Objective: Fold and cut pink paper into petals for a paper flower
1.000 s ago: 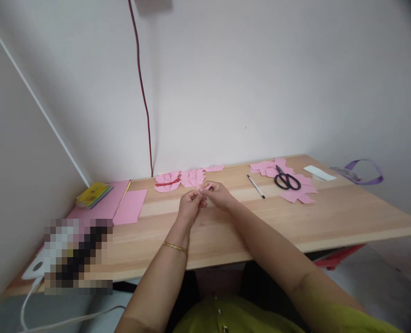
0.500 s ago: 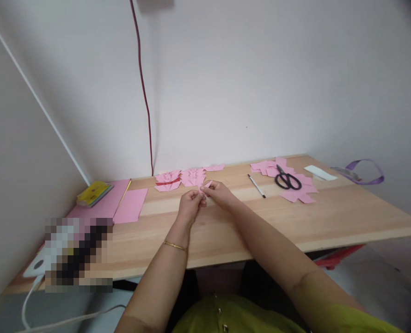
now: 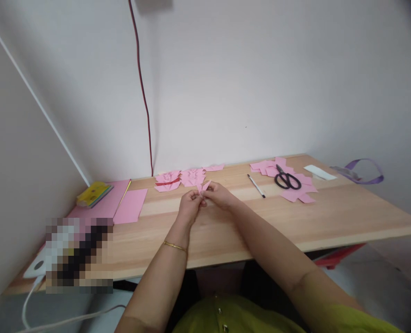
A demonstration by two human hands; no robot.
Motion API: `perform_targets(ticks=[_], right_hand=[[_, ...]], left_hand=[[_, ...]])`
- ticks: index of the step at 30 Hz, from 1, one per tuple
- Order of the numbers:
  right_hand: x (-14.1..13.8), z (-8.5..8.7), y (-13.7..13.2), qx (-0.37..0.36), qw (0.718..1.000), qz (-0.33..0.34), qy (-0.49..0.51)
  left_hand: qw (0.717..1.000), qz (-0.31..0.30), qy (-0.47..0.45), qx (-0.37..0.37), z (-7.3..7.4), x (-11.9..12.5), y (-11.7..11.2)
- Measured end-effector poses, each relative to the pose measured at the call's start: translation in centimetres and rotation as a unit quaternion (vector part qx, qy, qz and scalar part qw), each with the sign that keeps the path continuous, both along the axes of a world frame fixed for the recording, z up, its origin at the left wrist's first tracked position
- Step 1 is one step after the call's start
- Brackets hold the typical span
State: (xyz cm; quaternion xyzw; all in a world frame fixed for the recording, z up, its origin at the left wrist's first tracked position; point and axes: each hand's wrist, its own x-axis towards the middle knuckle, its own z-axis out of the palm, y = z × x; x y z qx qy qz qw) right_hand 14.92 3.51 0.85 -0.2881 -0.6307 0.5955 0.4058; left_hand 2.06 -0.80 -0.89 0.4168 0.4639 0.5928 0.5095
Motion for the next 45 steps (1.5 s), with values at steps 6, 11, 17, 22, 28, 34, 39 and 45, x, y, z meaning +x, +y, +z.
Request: perform_targets(ticks=[6, 11, 17, 22, 28, 34, 39, 45], right_hand=[[-0.1, 0.0, -0.2, -0.057, 0.995, 0.049, 0.061], [-0.1, -0.2, 0.1, -0.033, 0.999, 0.001, 0.028], [0.1, 0.1, -0.2, -0.01, 1.0, 0.008, 0.024], [0.0, 0.1, -0.5, -0.013, 0.999, -0.008, 0.035], [-0.3, -0.9, 0.2, -0.053, 0.996, -0.026, 0.069], [-0.3, -0.3, 0.8, -0.089, 0.985, -0.064, 0.131], [-0.2, -0.5, 0.5, -0.036, 0.998, -0.02, 0.038], [-0.1, -1.0, 0.6, 0.039, 0.998, -0.047, -0.003]], left_hand=[[1.0, 0.008, -0.01, -0.013, 0.2, 0.0, -0.1], [1.0, 0.002, -0.002, -0.007, 0.1, -0.1, -0.1], [1.0, 0.0, 0.005, -0.009, 0.6, 0.0, -0.5], [0.999, -0.033, 0.013, -0.024, 1.2, 0.3, -0.8], [0.998, -0.049, 0.016, -0.032, 0.8, 0.3, -0.7], [0.999, -0.014, 0.011, -0.027, 0.3, 0.2, -0.3], [0.999, 0.025, -0.036, -0.021, 0.4, 0.0, -0.2], [0.999, 0.008, -0.036, -0.018, 0.4, 0.1, -0.1]])
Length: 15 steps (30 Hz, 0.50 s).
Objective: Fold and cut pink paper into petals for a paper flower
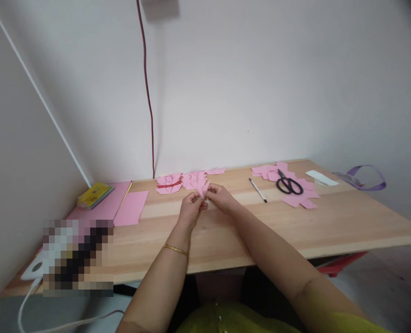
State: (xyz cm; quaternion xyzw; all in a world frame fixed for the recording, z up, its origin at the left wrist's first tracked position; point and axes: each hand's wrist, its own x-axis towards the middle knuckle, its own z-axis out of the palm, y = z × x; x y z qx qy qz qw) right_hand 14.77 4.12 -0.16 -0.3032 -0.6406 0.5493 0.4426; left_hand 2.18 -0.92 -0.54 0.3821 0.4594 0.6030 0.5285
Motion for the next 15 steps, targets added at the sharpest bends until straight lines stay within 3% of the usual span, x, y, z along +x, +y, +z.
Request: perform_targets(ticks=[9, 15], right_hand=[[0.07, 0.17, -0.03, -0.01, 0.999, 0.038, 0.011], [0.07, 0.55, -0.28, 0.002, 0.999, 0.034, 0.024]], left_hand=[[0.999, 0.038, 0.003, 0.038, -0.4, -0.45, 0.47], [0.999, 0.017, 0.031, 0.04, -0.39, -0.53, 0.33]])
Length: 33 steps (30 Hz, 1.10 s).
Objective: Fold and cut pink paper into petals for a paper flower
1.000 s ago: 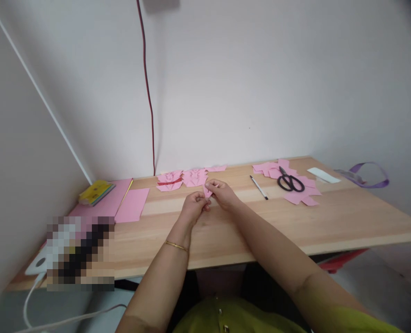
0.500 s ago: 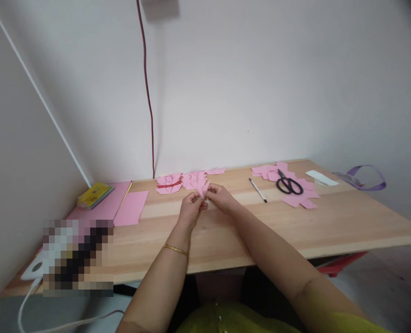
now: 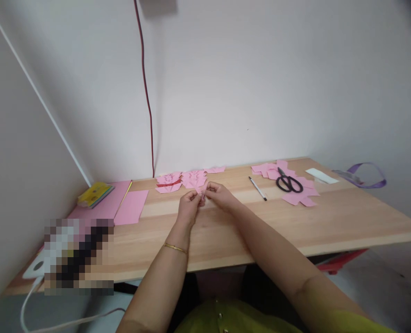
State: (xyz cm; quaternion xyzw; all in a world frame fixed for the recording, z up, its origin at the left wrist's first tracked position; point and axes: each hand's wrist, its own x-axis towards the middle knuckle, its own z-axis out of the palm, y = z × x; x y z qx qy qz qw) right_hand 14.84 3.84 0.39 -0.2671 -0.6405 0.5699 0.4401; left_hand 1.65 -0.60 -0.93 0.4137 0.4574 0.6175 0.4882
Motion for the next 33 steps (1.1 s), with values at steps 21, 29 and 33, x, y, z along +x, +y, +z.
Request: perform_targets(ticks=[21, 29, 33], right_hand=[[0.0, -0.2, -0.1, -0.014, 0.998, -0.056, -0.036], [0.3, 0.1, 0.2, 0.035, 0.992, -0.066, -0.104], [0.4, 0.3, 0.1, 0.062, 0.99, -0.07, -0.105]], left_hand=[[0.998, -0.038, 0.044, 0.001, 0.0, 0.4, -0.2], [0.989, -0.015, 0.149, 0.021, 1.0, 0.3, -0.9], [0.986, -0.029, 0.162, 0.033, 1.6, 0.3, -1.1]])
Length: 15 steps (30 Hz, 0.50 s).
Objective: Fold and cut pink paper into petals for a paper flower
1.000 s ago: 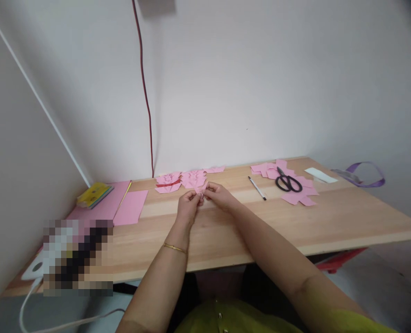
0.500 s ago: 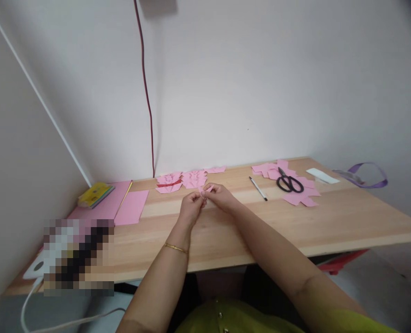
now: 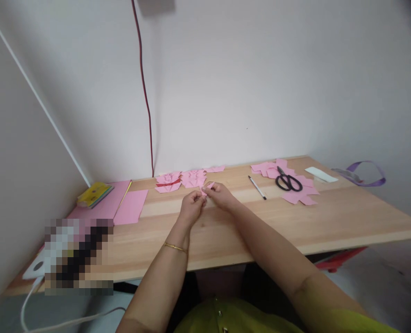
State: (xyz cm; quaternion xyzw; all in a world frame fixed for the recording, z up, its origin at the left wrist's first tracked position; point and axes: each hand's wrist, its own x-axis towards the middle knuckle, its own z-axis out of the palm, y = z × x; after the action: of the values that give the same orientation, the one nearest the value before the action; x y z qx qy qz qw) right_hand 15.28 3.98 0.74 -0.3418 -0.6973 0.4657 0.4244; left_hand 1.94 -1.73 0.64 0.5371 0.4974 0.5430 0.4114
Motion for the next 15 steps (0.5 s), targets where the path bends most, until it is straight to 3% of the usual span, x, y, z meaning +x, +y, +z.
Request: perform_targets(ticks=[9, 15], right_hand=[[0.0, -0.6, 0.0, -0.036, 0.997, 0.038, 0.065], [-0.3, -0.8, 0.4, -0.036, 0.998, -0.008, 0.045]], left_hand=[[0.998, -0.035, 0.028, 0.041, 0.8, -0.2, -0.5], [0.999, -0.007, -0.04, -0.015, -0.8, 0.2, 0.3]])
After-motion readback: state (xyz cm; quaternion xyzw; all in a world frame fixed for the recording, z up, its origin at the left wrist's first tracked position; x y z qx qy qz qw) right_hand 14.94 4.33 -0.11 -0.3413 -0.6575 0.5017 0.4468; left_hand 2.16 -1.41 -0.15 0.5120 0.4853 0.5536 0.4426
